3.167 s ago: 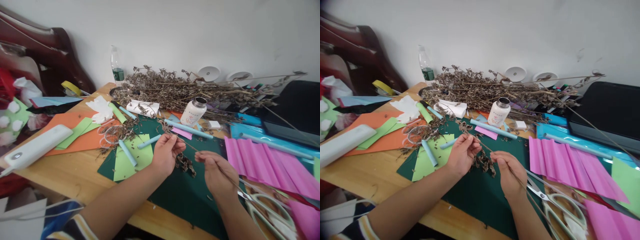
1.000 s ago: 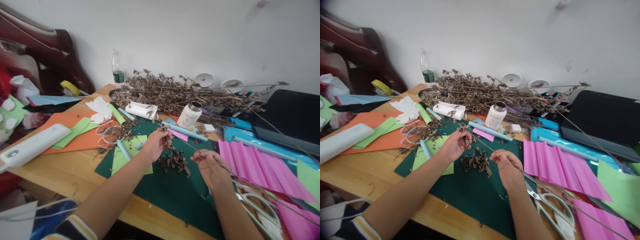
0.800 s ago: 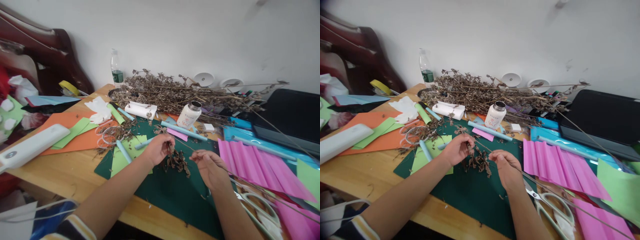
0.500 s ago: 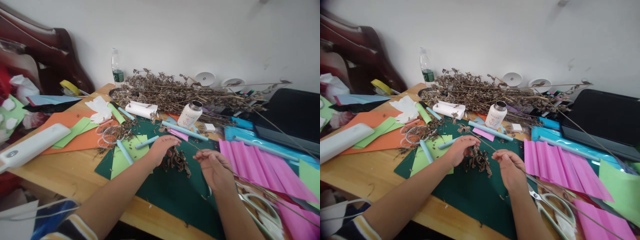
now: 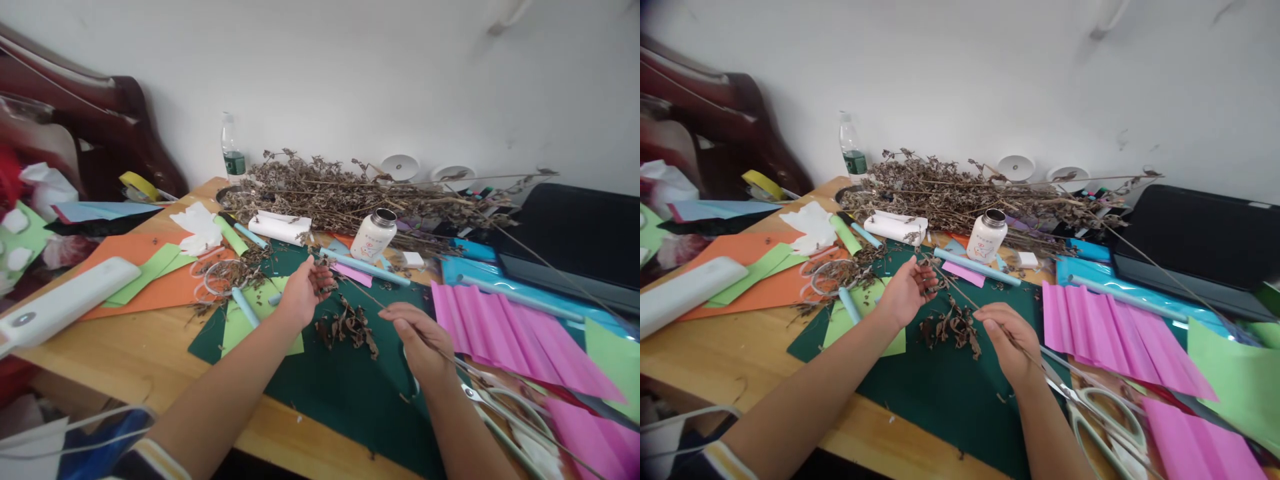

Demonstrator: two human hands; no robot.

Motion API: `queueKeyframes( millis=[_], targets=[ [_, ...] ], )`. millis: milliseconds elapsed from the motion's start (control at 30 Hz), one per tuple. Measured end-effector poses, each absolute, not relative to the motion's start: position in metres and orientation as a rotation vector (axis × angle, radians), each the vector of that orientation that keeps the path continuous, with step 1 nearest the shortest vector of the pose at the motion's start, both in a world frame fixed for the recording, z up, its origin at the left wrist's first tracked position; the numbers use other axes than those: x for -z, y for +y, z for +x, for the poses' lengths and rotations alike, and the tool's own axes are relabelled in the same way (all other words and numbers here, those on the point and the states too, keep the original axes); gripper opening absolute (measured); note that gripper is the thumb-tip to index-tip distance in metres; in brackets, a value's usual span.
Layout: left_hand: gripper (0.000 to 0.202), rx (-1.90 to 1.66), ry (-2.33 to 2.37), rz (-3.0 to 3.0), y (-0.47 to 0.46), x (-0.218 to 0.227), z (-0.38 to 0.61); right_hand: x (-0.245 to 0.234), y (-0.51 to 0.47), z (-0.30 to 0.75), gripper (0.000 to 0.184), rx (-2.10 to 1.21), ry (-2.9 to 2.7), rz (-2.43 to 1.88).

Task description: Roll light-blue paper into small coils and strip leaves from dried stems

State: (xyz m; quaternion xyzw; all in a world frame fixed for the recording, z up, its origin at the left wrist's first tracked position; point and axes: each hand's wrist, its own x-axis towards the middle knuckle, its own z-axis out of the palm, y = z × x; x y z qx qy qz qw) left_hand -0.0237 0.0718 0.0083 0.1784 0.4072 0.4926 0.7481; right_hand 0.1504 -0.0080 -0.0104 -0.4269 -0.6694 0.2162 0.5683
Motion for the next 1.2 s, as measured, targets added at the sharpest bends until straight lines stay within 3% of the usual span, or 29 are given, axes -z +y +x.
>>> queueKeyframes(
  millis=[233,700,967,1200],
  targets=[
    [0.012,-1.101,0.92,0.454,0.076,0.0,-0.026,0.007,-0.008,0.149,0.023,-0.512,-1.665,-0.965],
    [0.012,-1.141,0.902,0.608,0.077,0.002,-0.027,0.004,-0.008,0.149,0.02,-0.528,-1.628,-0.976],
    [0.009,-0.964,0.913,1.039,0.07,0.001,-0.021,0.007,-0.009,0.15,0.017,-0.505,-1.591,-1.014],
    [0.02,-1.129,0.995,0.933,0.074,-0.001,-0.029,-0.002,-0.009,0.151,0.021,-0.347,-1.785,-0.978]
  ],
)
